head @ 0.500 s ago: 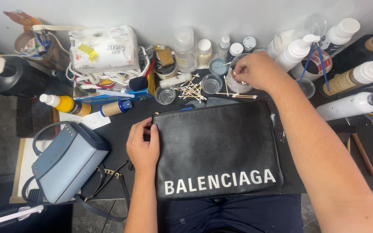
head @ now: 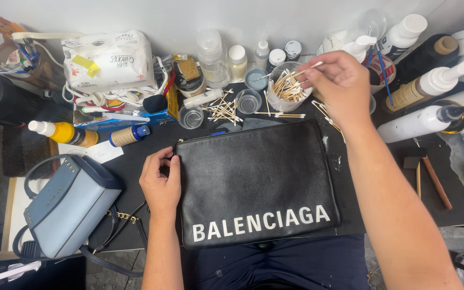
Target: The person cleans a black leather clutch with white lettering by applying a substance from a cotton swab to the surface of the bag and the lettering.
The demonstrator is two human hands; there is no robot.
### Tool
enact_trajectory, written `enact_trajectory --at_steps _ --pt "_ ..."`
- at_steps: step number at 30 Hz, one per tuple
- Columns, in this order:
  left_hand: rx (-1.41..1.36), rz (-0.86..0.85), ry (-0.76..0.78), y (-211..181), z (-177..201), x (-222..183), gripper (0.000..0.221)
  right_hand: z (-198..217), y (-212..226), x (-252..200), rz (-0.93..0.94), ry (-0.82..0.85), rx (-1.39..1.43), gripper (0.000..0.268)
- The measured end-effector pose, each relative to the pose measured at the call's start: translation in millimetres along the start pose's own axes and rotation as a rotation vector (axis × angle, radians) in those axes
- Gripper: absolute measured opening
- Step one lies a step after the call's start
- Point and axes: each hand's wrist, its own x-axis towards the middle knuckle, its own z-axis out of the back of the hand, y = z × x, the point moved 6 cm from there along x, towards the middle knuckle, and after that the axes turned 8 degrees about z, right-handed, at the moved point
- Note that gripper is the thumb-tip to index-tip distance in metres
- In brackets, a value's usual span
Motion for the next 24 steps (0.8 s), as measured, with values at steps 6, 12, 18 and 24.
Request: enact_trajectory --at_steps 6,12,18,24 --pt "0.082 -0.068 -0.075 -4.9 -3.4 -4.5 0.019 1.9 -11.1 -45.9 -0.126 -0.182 0.365 0.009" --pt "0.052 -0.064 -0.087 -5.5 -2.4 -5.4 0.019 -49.6 -15.3 -55.7 0.038 0.034 0.050 0.010" --pt "0.044 -0.079 -0.111 -4.9 1.3 -4.6 0.017 -86.2 -26.1 -45.9 -0.185 0.110 -0.496 0.010" --pt "0.019 -0.019 -0.102 -1.6 0.6 -1.1 0.017 -100.8 -33.0 -38.8 -0.062 0.040 -0.358 0.008"
